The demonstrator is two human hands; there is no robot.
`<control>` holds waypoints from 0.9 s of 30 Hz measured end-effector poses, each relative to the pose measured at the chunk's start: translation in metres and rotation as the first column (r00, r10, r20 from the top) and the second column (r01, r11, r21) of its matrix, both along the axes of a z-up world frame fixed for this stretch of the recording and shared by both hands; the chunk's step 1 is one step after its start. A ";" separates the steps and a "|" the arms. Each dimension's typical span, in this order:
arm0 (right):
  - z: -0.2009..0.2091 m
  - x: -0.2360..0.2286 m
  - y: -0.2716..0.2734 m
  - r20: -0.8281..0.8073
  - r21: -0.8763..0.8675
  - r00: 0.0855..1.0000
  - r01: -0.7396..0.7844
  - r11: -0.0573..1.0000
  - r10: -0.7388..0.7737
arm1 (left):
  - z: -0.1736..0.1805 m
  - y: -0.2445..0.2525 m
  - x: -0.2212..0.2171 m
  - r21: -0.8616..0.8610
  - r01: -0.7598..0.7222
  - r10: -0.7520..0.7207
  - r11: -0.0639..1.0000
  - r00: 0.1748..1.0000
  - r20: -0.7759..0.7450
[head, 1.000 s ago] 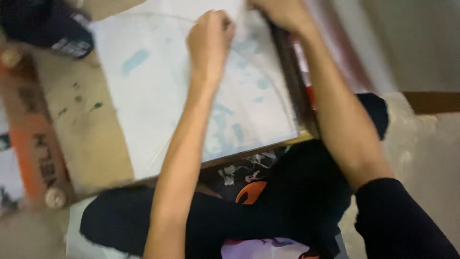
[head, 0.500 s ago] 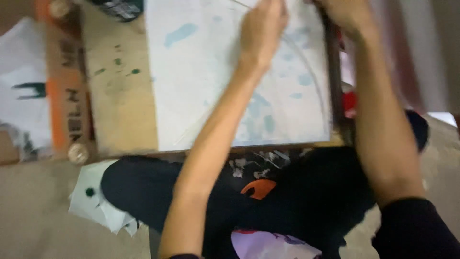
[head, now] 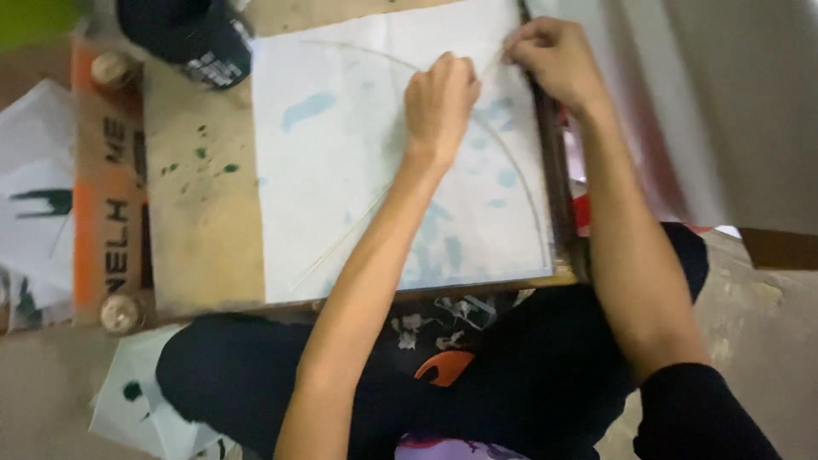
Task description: Assembling a kite by gluing paper onto a bamboo frame and folding the edges.
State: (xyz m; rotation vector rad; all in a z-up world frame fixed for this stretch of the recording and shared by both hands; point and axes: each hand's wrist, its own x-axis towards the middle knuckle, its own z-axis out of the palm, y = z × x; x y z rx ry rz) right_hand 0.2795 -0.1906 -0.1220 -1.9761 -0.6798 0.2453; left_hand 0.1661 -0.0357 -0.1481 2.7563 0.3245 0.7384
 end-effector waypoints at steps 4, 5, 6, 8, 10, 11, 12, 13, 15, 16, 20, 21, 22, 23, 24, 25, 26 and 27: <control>0.022 -0.018 0.002 -0.114 0.022 0.993 -0.005 1.000 0.007 | 0.005 -0.001 -0.005 0.026 -0.054 0.055 0.998 0.998 -0.027; 0.028 -0.023 0.005 -0.132 0.019 0.991 -0.013 1.000 0.016 | 0.007 0.002 -0.008 0.026 -0.051 0.051 0.998 0.998 -0.030; 0.028 -0.025 0.005 -0.136 0.020 0.991 -0.012 1.000 0.015 | 0.006 0.002 -0.009 0.027 -0.050 0.051 0.998 0.998 -0.034; 0.031 -0.026 0.004 -0.140 -0.015 0.990 0.026 1.000 -0.027 | 0.007 0.001 -0.008 0.000 -0.048 0.048 0.999 0.998 -0.031; 0.029 -0.023 0.005 -0.131 0.004 0.991 0.020 1.000 -0.020 | 0.013 0.001 -0.009 -0.002 -0.038 0.038 0.999 0.999 -0.034; 0.027 -0.023 0.005 -0.129 0.022 0.992 0.008 1.000 -0.005 | 0.016 0.001 -0.011 -0.004 -0.035 0.035 0.999 0.998 -0.044; 0.028 -0.024 0.003 -0.128 0.022 0.992 0.013 1.000 -0.010 | 0.016 0.000 -0.013 -0.004 -0.030 0.030 1.000 0.999 -0.043; 0.030 -0.025 0.003 -0.137 0.031 0.991 -0.001 1.000 0.005 | 0.016 0.000 -0.014 0.012 -0.025 0.025 1.000 1.000 -0.015; 0.036 -0.028 0.004 -0.143 0.041 0.990 -0.013 0.999 0.019 | 0.015 0.001 -0.012 0.030 -0.018 0.018 0.999 1.000 0.016; 0.039 -0.029 0.005 -0.157 0.022 0.988 -0.001 1.000 0.005 | 0.014 0.003 -0.010 0.026 -0.031 0.031 0.999 0.999 -0.016; 0.046 -0.036 0.004 -0.185 -0.019 0.982 0.025 1.000 -0.028 | 0.008 0.002 -0.009 0.029 -0.042 0.043 0.999 0.999 -0.023; 0.043 -0.034 0.004 -0.186 -0.019 0.982 0.025 1.000 -0.028 | 0.008 0.002 -0.009 0.029 -0.042 0.043 0.999 0.999 -0.025; 0.041 -0.032 0.004 -0.179 -0.005 0.984 0.019 1.000 -0.019 | 0.009 0.002 -0.008 0.011 -0.036 0.036 0.999 0.998 -0.049; 0.038 -0.030 0.004 -0.171 0.008 0.985 0.012 1.000 -0.010 | 0.010 0.003 -0.008 -0.007 -0.030 0.030 1.000 0.997 -0.072; 0.040 -0.033 0.004 -0.171 0.008 0.985 0.011 1.000 -0.010 | 0.009 0.002 -0.010 -0.007 -0.031 0.030 0.999 0.997 -0.073; 0.043 -0.034 0.003 -0.164 -0.011 0.986 0.015 1.000 -0.017 | 0.010 0.002 -0.010 -0.004 -0.039 0.039 0.999 0.997 -0.065; 0.046 -0.036 0.003 -0.156 -0.031 0.987 0.019 0.999 -0.023 | 0.011 0.003 -0.010 -0.001 -0.047 0.047 0.999 0.997 -0.057; 0.047 -0.036 0.003 -0.157 -0.032 0.987 0.020 0.999 -0.024 | 0.011 0.003 -0.010 -0.002 -0.046 0.046 0.999 0.997 -0.058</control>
